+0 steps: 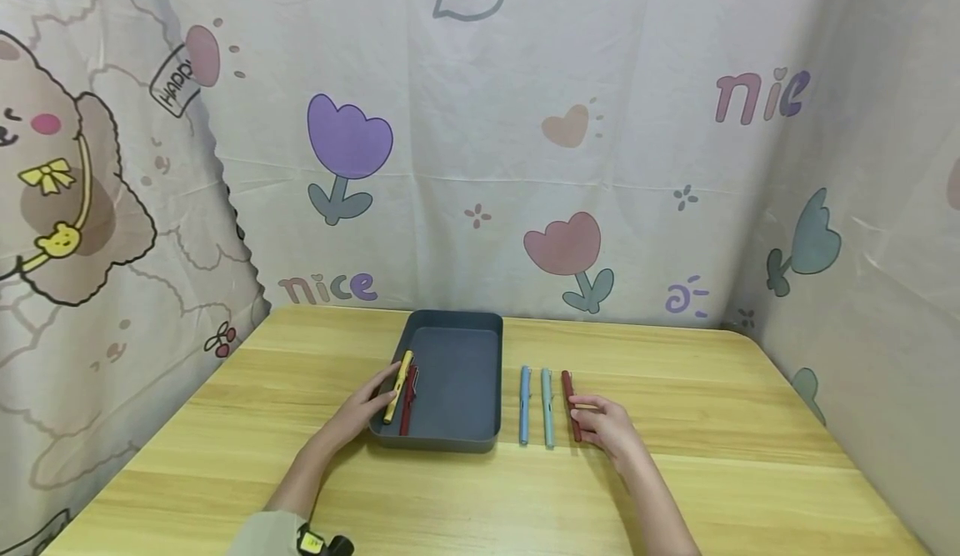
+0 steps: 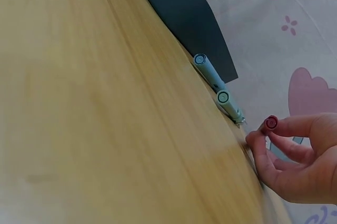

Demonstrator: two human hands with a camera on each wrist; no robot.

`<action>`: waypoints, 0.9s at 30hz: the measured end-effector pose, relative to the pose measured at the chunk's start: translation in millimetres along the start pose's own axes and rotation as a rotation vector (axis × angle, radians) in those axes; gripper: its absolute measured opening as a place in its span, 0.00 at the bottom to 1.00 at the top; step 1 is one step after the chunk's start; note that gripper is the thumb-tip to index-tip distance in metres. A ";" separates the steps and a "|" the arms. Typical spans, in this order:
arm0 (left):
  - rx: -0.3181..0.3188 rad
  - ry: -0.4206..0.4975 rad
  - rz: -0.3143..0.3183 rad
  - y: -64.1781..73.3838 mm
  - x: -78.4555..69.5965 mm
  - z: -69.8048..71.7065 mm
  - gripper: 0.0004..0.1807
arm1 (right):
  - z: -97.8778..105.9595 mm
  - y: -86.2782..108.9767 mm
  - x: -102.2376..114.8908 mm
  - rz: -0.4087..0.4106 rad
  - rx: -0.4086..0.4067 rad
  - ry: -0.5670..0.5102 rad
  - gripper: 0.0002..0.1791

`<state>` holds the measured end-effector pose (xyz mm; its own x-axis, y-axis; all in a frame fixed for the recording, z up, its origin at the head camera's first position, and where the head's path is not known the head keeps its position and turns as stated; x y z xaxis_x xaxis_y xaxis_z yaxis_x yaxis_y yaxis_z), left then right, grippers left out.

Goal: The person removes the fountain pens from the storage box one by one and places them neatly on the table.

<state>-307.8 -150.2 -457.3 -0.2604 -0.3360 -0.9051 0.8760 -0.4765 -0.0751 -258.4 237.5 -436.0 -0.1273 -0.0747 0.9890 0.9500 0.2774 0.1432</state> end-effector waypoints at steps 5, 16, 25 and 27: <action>0.000 -0.011 0.009 0.5 -0.4 -0.3 0.28 | 1.1 -1.1 -0.2 0.005 -0.006 0.012 0.22; -0.002 -0.007 0.015 -0.3 0.2 -0.2 0.28 | 0.6 -2.0 -1.7 -0.001 -0.034 0.073 0.22; 0.003 0.003 -0.011 0.1 1.8 -0.5 0.28 | -0.6 -1.8 0.2 -0.021 -0.103 0.220 0.19; -0.001 -0.001 -0.011 0.1 2.8 -0.5 0.28 | -1.1 -1.5 1.5 -0.016 -0.116 0.251 0.19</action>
<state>-308.2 -150.8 -460.0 -0.2705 -0.3312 -0.9039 0.8732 -0.4797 -0.0856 -259.8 235.9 -434.8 -0.0818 -0.3175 0.9447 0.9765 0.1640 0.1397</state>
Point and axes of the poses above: each hand's wrist, its own y-axis away from the middle knuckle, its own z-axis out of the back of the hand, x = y × z, the point moved 2 cm from there along -y, towards the middle knuckle, and after that the axes turned 14 degrees about x, right-handed, at the moved point
